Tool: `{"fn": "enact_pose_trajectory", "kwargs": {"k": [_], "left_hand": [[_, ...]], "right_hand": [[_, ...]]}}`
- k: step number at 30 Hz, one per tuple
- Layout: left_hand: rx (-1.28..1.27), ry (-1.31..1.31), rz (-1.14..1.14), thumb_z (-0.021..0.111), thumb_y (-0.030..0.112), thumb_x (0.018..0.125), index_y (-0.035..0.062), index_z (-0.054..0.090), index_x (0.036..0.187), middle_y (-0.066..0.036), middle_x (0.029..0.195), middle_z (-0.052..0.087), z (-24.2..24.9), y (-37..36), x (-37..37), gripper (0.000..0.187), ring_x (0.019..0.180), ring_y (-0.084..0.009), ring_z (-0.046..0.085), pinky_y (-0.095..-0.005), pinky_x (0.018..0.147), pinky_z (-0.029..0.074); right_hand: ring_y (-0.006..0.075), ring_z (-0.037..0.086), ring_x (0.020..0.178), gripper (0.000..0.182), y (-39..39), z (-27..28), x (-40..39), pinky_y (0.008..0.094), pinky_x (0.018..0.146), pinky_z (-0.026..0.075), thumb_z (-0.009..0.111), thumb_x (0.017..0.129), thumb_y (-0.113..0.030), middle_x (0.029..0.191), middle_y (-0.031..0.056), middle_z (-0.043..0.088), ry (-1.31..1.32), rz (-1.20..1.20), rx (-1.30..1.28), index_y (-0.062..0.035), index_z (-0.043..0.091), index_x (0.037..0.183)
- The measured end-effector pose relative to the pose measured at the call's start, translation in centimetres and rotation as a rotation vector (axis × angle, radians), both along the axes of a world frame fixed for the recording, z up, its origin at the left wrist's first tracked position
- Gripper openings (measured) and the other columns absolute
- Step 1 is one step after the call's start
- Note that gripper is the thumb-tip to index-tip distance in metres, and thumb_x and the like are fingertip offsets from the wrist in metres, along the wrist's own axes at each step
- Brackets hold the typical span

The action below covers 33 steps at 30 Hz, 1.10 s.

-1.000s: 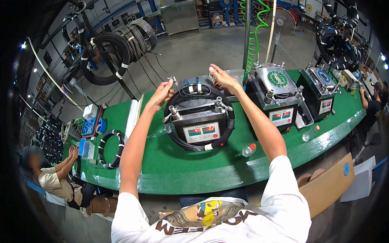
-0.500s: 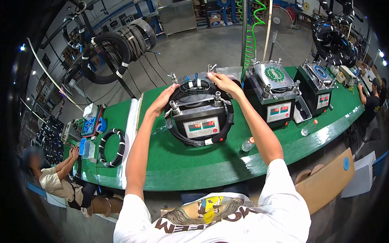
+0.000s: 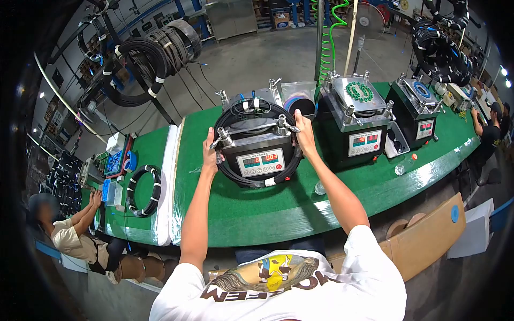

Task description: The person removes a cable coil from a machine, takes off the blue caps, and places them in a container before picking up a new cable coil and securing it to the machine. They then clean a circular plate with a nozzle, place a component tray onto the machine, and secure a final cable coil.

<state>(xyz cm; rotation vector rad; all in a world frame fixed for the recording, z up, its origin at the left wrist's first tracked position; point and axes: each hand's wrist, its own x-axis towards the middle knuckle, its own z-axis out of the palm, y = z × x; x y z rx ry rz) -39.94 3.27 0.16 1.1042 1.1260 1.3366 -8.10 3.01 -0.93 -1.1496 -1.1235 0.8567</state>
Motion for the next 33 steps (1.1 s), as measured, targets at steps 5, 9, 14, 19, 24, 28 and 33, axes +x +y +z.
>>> {"fn": "enact_pose_trajectory", "kwargs": {"k": [5, 9, 14, 19, 24, 28, 33], "left_hand": [[-0.008, -0.028, 0.053, 0.055, 0.067, 0.097, 0.0115, 0.062, 0.069, 0.001, 0.049, 0.05, -0.4, 0.8, 0.1, 0.063, 0.034, -0.0087, 0.045, -0.0229, 0.031, 0.037], [0.155, 0.117, 0.134, 0.051, 0.058, 0.104, 0.0047, 0.061, 0.076, -0.001, 0.063, 0.053, -2.7, 0.0, -0.5, 0.06, 0.056, -0.0105, 0.053, -0.0258, 0.055, 0.046], [0.443, 0.26, 0.249, 0.056, 0.03, 0.107, -0.0034, 0.053, 0.115, -0.006, 0.1, 0.057, -5.6, -3.4, 1.2, 0.035, 0.093, -0.0175, 0.051, -0.0335, 0.087, 0.043], [0.483, 0.295, 0.405, 0.061, 0.027, 0.103, -0.0041, 0.04, 0.141, -0.021, 0.13, 0.056, -9.8, -7.8, 4.5, 0.054, 0.122, -0.029, 0.055, -0.0405, 0.109, 0.039], [0.344, 0.286, 0.396, 0.065, 0.032, 0.102, -0.0051, 0.046, 0.136, -0.02, 0.126, 0.064, -9.0, -9.3, 5.0, 0.054, 0.114, -0.0275, 0.062, -0.0393, 0.102, 0.045], [0.313, 0.327, 0.301, 0.06, 0.037, 0.105, -0.0055, 0.055, 0.123, -0.019, 0.116, 0.07, -7.3, -7.9, 1.5, 0.047, 0.108, -0.0281, 0.067, -0.0378, 0.097, 0.049], [0.128, 0.464, 0.255, 0.038, 0.06, 0.107, -0.0102, 0.056, 0.135, -0.029, 0.126, 0.065, -4.1, -1.7, -1.2, 0.078, 0.122, -0.0315, 0.06, -0.0393, 0.106, 0.042]], "right_hand": [[0.0065, 0.042, 0.037, 0.063, 0.6, -0.2, 0.0, 0.025, 0.034, 0.032, 0.043, 0.104, -0.063, 0.054, -0.0041, 0.047, 0.099, 0.071, -0.018, -0.0096, 0.056, 0.074], [0.0086, 0.044, 0.052, 0.061, -0.2, -1.4, -0.2, 0.0264, 0.048, 0.036, 0.043, 0.106, -0.059, 0.063, -0.0007, 0.049, -0.051, -0.056, 0.15, -0.0057, 0.053, 0.078], [0.0219, 0.052, 0.084, 0.038, -5.0, -3.6, -2.2, 0.0367, 0.083, 0.045, 0.05, 0.108, -0.033, 0.086, 0.012, 0.054, -0.102, -0.13, 0.217, 0.0043, 0.054, 0.102], [0.0344, 0.052, 0.102, 0.034, -10.3, -8.7, -6.0, 0.042, 0.094, 0.042, 0.054, 0.106, -0.024, 0.112, 0.0206, 0.051, -0.196, -0.308, 0.168, 0.0052, 0.049, 0.122], [0.0354, 0.054, 0.092, 0.035, -9.8, -9.0, -6.6, 0.0438, 0.088, 0.045, 0.059, 0.103, -0.025, 0.104, 0.0228, 0.056, -0.226, -0.441, 0.191, 0.0057, 0.051, 0.117], [0.0246, 0.053, 0.071, 0.039, -9.4, -6.4, -4.1, 0.041, 0.071, 0.046, 0.066, 0.1, -0.034, 0.077, 0.0136, 0.058, -0.269, -0.32, 0.144, 0.0032, 0.054, 0.099], [0.016, 0.044, 0.072, 0.038, -4.5, -3.9, -0.6, 0.0366, 0.066, 0.04, 0.052, 0.106, -0.038, 0.077, 0.0089, 0.049, -0.213, -0.154, 0.139, -0.0003, 0.051, 0.098]]}}
